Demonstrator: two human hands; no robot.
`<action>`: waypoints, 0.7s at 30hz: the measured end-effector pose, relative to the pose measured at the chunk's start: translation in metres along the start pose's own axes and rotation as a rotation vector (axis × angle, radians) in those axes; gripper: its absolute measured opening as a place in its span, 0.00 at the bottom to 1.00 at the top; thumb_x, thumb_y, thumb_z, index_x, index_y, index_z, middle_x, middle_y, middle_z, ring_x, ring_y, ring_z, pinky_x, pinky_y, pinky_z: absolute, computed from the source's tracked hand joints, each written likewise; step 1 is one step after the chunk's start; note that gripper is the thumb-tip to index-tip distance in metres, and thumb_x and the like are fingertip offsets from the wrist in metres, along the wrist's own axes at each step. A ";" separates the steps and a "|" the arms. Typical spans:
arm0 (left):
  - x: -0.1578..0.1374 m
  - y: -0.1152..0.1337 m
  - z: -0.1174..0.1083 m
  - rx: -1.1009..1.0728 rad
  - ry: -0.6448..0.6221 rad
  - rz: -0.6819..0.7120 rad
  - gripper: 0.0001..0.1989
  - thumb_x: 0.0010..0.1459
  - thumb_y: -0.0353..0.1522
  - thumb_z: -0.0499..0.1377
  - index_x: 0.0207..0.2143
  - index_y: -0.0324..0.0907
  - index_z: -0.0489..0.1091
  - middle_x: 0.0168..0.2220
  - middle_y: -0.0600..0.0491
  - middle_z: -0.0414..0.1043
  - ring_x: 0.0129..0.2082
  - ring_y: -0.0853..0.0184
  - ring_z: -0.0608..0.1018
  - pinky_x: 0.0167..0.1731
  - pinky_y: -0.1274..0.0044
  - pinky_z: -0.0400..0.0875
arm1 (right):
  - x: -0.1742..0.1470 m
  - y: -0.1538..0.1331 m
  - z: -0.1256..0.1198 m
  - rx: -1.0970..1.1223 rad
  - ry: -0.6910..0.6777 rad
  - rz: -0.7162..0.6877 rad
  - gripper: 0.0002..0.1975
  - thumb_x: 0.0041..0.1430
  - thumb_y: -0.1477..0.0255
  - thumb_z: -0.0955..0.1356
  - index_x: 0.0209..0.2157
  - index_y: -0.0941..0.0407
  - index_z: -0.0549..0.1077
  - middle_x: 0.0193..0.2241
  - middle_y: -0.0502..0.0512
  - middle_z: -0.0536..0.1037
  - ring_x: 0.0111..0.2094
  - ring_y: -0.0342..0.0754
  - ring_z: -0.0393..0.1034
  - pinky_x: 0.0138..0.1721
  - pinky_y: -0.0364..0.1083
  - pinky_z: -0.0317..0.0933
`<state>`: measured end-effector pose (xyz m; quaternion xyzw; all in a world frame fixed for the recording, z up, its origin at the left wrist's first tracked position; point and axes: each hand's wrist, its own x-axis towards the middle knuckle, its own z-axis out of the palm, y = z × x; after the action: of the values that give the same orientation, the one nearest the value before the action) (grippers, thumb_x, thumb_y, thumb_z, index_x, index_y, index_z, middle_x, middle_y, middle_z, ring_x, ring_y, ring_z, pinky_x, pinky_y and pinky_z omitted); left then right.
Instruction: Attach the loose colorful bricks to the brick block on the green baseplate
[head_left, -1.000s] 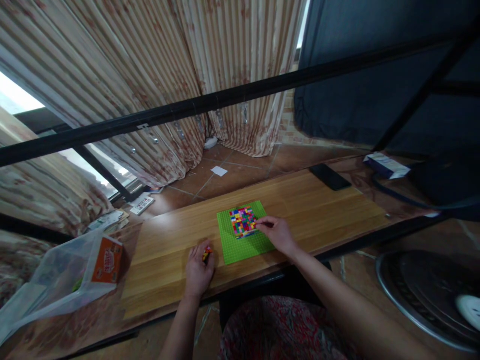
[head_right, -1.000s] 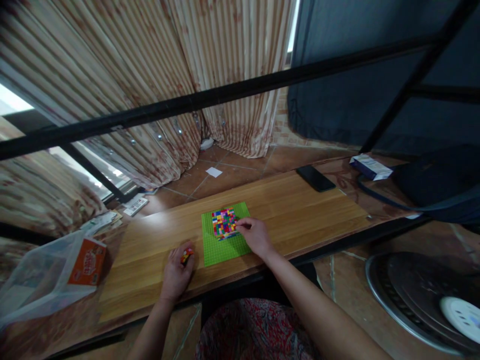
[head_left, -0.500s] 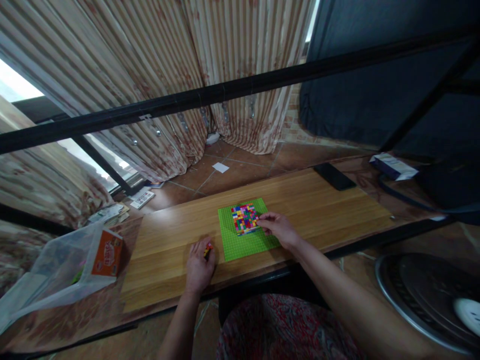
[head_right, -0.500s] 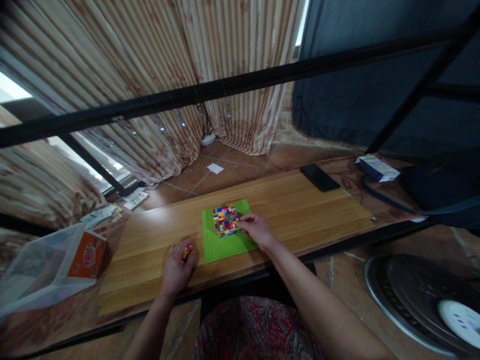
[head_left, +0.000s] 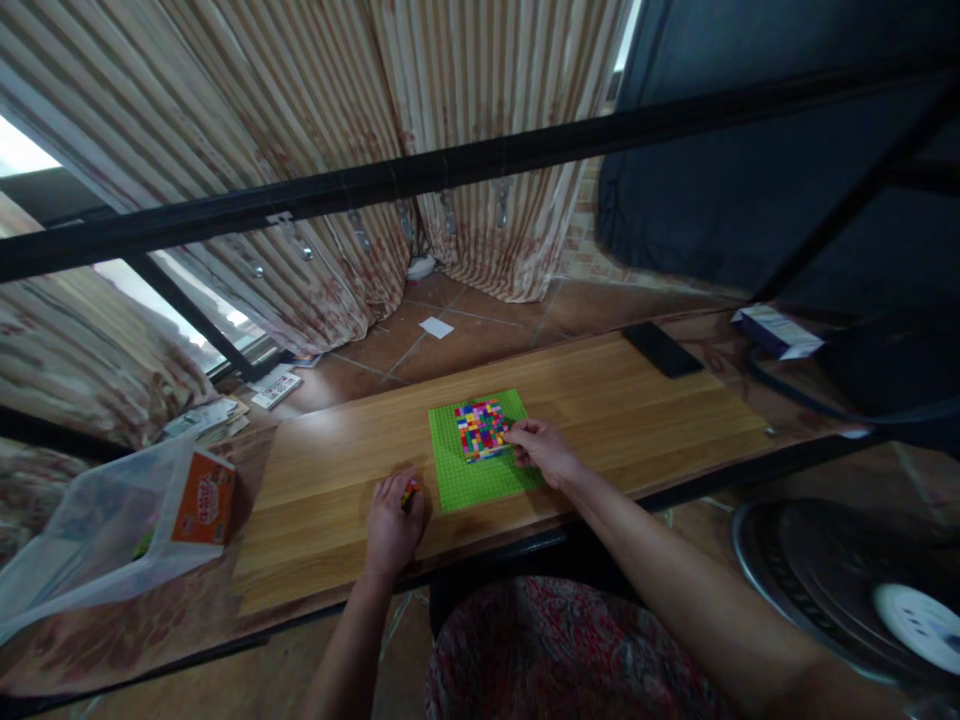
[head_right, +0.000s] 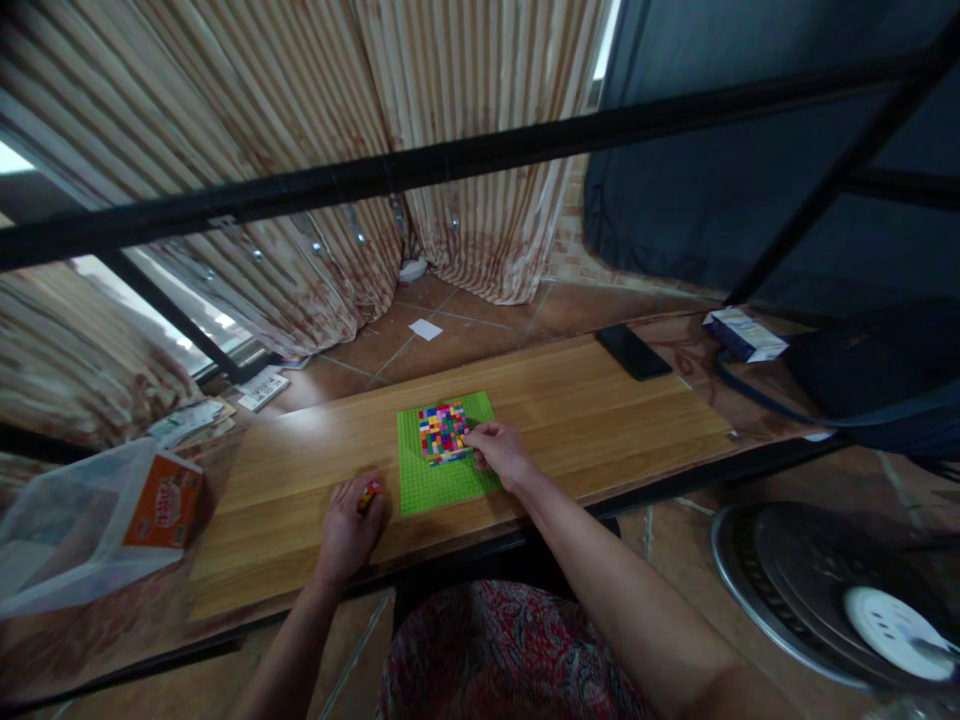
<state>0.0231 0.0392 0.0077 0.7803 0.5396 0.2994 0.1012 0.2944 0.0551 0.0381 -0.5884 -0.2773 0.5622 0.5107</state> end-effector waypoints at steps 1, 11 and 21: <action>0.000 0.000 0.000 0.000 0.003 0.005 0.14 0.60 0.34 0.53 0.47 0.42 0.70 0.45 0.46 0.76 0.46 0.58 0.75 0.48 0.65 0.70 | -0.001 0.000 0.000 0.002 -0.007 -0.004 0.14 0.38 0.66 0.75 0.20 0.55 0.67 0.14 0.42 0.67 0.16 0.37 0.60 0.18 0.38 0.58; 0.002 0.001 0.000 -0.010 0.008 0.009 0.15 0.59 0.33 0.53 0.47 0.42 0.70 0.45 0.46 0.75 0.47 0.58 0.75 0.49 0.65 0.69 | -0.003 -0.001 -0.015 0.050 -0.017 -0.022 0.15 0.42 0.59 0.74 0.23 0.55 0.70 0.20 0.46 0.72 0.19 0.38 0.63 0.20 0.38 0.60; 0.000 0.003 -0.002 -0.008 -0.011 0.003 0.14 0.60 0.34 0.52 0.47 0.43 0.70 0.45 0.46 0.75 0.47 0.58 0.75 0.48 0.65 0.70 | 0.001 0.006 -0.007 -0.072 0.003 -0.079 0.17 0.40 0.59 0.75 0.22 0.55 0.69 0.16 0.44 0.67 0.18 0.39 0.60 0.17 0.38 0.55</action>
<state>0.0241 0.0382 0.0107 0.7823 0.5368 0.2974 0.1066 0.3001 0.0520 0.0309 -0.5959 -0.3196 0.5304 0.5113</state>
